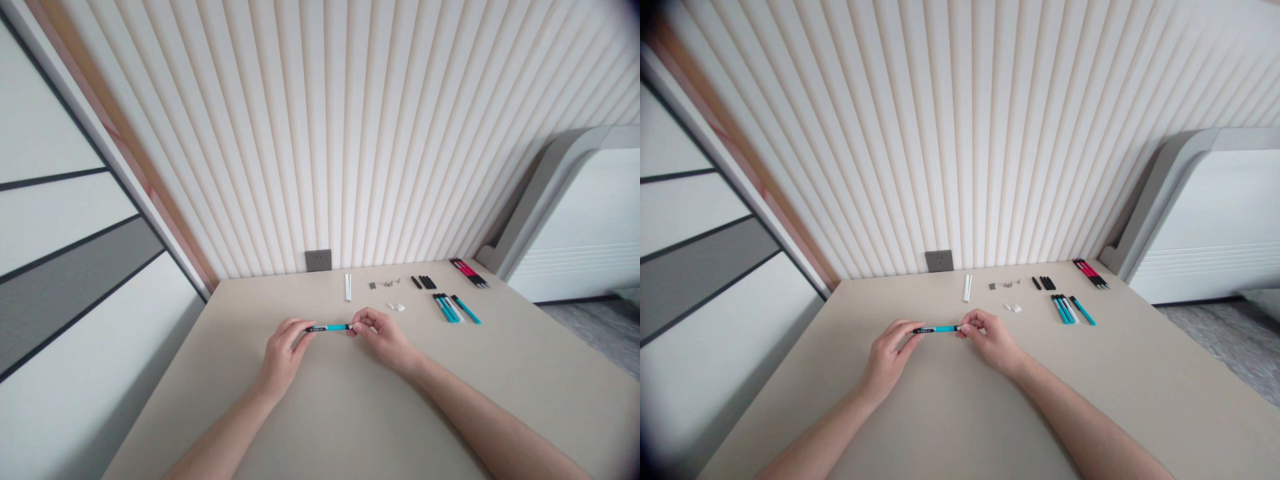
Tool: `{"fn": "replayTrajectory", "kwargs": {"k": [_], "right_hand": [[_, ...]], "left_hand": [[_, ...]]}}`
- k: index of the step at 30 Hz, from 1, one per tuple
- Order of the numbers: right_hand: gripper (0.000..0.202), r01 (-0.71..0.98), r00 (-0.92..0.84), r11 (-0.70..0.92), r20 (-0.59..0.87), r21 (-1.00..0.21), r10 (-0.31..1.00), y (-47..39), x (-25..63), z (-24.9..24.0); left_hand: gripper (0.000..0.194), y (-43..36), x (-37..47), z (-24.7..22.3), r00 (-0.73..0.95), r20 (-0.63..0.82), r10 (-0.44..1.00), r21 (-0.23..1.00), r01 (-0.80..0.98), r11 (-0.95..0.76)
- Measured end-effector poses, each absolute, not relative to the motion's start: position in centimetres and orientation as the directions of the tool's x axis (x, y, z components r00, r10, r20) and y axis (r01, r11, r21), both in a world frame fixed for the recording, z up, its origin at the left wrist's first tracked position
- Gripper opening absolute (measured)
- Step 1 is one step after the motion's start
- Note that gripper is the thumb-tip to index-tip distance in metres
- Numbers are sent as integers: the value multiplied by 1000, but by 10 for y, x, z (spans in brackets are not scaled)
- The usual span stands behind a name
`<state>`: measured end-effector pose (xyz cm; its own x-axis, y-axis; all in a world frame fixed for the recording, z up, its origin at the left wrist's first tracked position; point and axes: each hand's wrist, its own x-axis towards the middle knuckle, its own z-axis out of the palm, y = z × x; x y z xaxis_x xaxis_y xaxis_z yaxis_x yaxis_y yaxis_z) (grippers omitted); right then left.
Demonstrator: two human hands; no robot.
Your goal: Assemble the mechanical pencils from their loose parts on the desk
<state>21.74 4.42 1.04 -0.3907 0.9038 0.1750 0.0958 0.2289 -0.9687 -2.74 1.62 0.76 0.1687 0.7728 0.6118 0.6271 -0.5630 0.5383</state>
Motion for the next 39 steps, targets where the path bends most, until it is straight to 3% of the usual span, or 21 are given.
{"fn": "replayTrajectory", "kwargs": {"k": [10, 39], "right_hand": [[29, 165, -157, 291, 266, -942, 951, 65, 239, 5], [32, 262, -245, 227, 163, -938, 956, 58, 231, 5]], "left_hand": [[15, 20, -31, 9, 93, 597, 797, 583, 632, -510], [16, 20, -32, 5, 102, 571, 815, 624, 591, -512]]}}
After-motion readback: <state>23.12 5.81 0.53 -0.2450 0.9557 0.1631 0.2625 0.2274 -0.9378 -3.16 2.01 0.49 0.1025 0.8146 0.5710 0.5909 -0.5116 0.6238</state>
